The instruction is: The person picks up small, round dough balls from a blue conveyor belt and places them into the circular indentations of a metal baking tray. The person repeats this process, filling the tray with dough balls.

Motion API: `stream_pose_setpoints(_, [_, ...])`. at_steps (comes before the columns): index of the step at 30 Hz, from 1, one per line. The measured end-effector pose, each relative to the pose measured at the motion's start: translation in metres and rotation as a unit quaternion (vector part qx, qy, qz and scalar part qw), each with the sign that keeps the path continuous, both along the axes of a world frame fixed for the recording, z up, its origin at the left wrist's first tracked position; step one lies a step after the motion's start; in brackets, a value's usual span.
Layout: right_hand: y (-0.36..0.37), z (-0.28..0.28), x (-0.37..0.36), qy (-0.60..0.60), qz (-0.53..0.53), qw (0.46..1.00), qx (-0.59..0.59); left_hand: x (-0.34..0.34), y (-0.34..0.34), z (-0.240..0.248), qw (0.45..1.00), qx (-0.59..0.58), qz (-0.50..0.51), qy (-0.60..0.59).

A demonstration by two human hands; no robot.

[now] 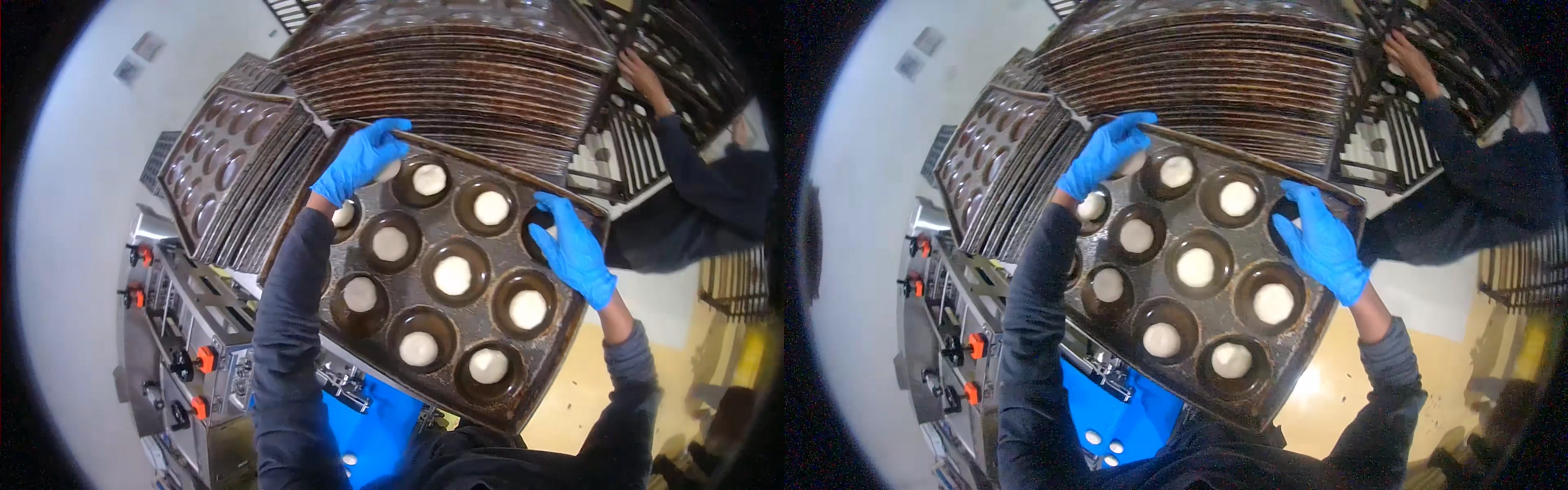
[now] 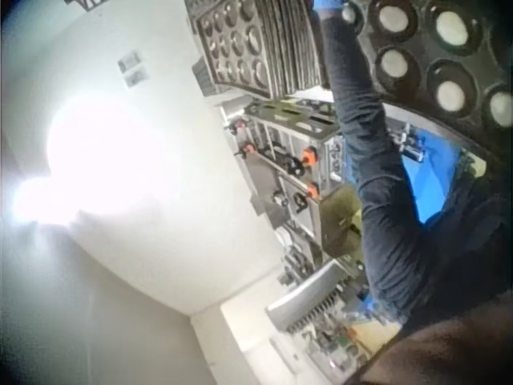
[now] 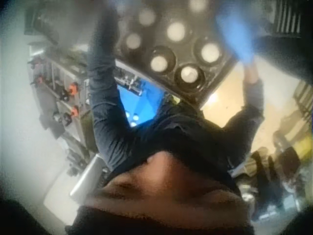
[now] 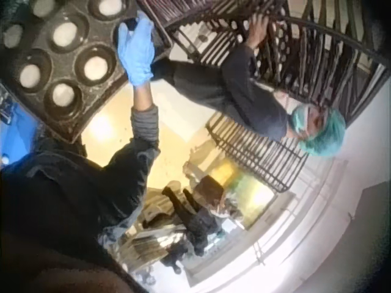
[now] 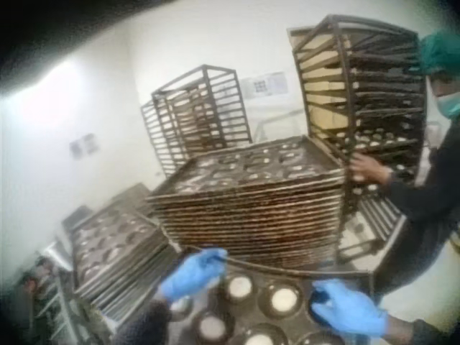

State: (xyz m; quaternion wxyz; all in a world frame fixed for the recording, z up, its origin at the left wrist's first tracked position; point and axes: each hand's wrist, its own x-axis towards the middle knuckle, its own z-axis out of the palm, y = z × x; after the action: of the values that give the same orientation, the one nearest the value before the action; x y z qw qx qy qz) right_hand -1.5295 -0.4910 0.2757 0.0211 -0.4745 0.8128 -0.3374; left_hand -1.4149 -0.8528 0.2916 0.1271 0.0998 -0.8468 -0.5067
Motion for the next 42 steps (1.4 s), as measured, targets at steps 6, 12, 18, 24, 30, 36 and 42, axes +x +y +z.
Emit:
stream_pose_setpoints(6, [-0.002,-0.008,0.002,0.062,0.031,0.997,0.024,0.013,-0.060,-0.033,0.988,-0.038,0.131,-0.073])
stream_pose_setpoints(12, [-0.048,0.047,0.065,0.249,0.047,0.964,0.080,0.065,-0.039,-0.022,0.901,-0.381,0.205,0.020])
stream_pose_setpoints(18, [-0.153,0.038,0.169,0.109,0.410,0.905,0.033,0.205,0.044,0.042,0.906,-0.055,0.362,0.210])
stream_pose_setpoints(24, [-0.173,0.024,0.201,0.186,0.438,0.852,0.219,0.479,0.225,-0.027,0.755,0.074,0.645,0.092])
stream_pose_setpoints(30, [-0.149,0.070,0.244,0.213,0.515,0.811,0.179,0.707,0.458,-0.130,0.549,0.148,0.822,0.018])
stream_pose_setpoints(36, [-0.068,0.076,0.492,0.129,0.658,0.739,0.070,0.896,0.600,-0.215,0.263,0.062,0.954,-0.129])
stream_pose_setpoints(42, [0.087,-0.156,0.855,-0.035,0.844,0.502,0.188,1.119,0.704,-0.324,0.113,0.029,0.958,-0.261])
